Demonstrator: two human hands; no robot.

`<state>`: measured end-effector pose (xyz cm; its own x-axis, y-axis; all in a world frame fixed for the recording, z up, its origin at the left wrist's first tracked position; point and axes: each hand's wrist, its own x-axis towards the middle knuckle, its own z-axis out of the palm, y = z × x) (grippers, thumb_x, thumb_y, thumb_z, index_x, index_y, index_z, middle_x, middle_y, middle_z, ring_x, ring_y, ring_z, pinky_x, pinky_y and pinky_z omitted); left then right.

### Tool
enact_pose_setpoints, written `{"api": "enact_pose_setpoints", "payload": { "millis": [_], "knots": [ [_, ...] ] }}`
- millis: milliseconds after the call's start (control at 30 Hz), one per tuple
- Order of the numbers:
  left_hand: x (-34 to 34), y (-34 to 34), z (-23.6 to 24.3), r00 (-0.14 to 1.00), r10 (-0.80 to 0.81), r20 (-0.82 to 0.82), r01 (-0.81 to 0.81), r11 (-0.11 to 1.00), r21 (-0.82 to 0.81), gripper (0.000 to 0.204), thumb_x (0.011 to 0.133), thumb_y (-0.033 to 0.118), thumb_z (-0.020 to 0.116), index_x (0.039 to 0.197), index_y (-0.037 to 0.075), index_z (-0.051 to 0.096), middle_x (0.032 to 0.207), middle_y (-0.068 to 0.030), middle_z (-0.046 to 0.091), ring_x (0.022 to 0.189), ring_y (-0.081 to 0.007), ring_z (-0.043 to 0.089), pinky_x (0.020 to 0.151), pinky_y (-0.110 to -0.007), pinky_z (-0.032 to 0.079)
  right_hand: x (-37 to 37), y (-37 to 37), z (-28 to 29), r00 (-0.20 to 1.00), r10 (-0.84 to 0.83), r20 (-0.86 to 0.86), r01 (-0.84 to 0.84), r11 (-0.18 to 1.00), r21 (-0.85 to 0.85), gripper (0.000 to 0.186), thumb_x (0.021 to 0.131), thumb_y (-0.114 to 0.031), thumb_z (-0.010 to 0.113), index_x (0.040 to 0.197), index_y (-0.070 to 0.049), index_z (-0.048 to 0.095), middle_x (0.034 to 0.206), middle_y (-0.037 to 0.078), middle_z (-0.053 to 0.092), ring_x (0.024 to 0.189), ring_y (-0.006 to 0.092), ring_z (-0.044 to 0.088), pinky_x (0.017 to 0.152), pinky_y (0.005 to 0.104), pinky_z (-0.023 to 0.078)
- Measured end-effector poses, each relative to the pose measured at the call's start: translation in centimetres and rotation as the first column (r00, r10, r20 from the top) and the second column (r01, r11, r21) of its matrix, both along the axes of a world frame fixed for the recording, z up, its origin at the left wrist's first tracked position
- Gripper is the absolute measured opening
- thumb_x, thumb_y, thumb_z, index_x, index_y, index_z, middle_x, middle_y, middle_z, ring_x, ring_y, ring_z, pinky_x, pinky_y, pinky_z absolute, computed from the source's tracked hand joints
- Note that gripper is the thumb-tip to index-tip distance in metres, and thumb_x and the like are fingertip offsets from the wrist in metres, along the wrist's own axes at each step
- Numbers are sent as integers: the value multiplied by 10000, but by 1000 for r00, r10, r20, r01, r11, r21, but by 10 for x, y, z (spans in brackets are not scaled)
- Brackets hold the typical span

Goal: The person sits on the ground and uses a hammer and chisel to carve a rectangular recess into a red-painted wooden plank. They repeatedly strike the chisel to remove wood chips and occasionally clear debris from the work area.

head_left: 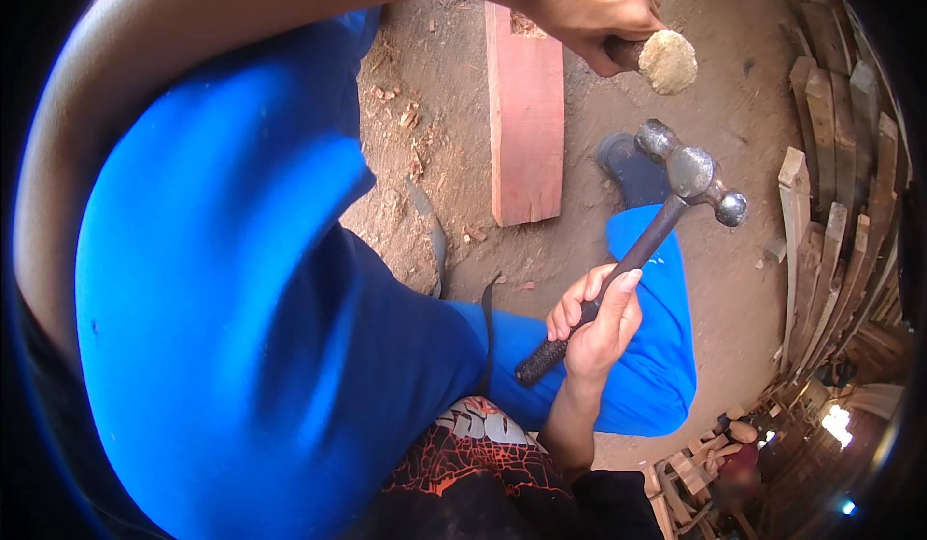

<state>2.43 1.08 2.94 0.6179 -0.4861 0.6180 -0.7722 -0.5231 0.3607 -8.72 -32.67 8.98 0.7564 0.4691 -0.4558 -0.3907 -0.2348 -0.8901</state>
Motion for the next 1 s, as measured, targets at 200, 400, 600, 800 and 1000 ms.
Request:
{"api": "enact_pose_setpoints", "payload": {
  "millis": [200, 400, 600, 800, 1000],
  "knots": [
    [-4, 0, -4, 1000, 14, -7, -13, 996, 84, 207, 661, 134, 714, 723, 69, 528, 668, -146, 601, 660, -392, 589, 673, -464, 482, -6, 1, 0, 999, 12, 39, -14, 999, 47, 484, 1105, -458, 323, 875, -48, 438, 580, 59, 446, 417, 115, 408, 392, 269, 397],
    [-10, -8, -2, 999, 12, -39, -9, 997, 70, 206, 663, 133, 717, 716, 65, 529, 655, -153, 598, 638, -399, 585, 636, -469, 473, 1, 3, 4, 985, -10, 173, -17, 987, 159, 524, 1074, -536, 361, 908, -46, 439, 610, 65, 444, 430, 124, 407, 394, 279, 403],
    [-8, -5, -6, 999, -4, -52, 7, 999, 48, 207, 666, 132, 720, 708, 61, 531, 641, -160, 595, 616, -405, 582, 598, -474, 464, 13, 22, 16, 898, -80, 432, -103, 918, 384, 626, 1005, -702, 264, 920, -93, 378, 598, 56, 422, 426, 155, 414, 378, 298, 423],
    [-1, -2, -2, 998, 1, -64, 0, 1000, 30, 208, 671, 131, 726, 712, 58, 536, 633, -165, 597, 601, -408, 583, 569, -478, 456, 16, 42, 10, 899, 189, 395, -154, 981, -119, 489, 1088, -514, 330, 881, -79, 414, 584, 39, 427, 416, 102, 399, 379, 258, 386],
    [-4, 3, 0, 987, 71, -142, -76, 997, -32, 204, 686, 153, 739, 707, 77, 552, 643, -158, 619, 606, -398, 601, 571, -479, 463, 35, 29, 65, 931, -102, 351, 74, 993, 95, 550, 1055, -610, 306, 891, -99, 429, 560, 22, 408, 372, 107, 367, 327, 259, 367]
  ]
}}
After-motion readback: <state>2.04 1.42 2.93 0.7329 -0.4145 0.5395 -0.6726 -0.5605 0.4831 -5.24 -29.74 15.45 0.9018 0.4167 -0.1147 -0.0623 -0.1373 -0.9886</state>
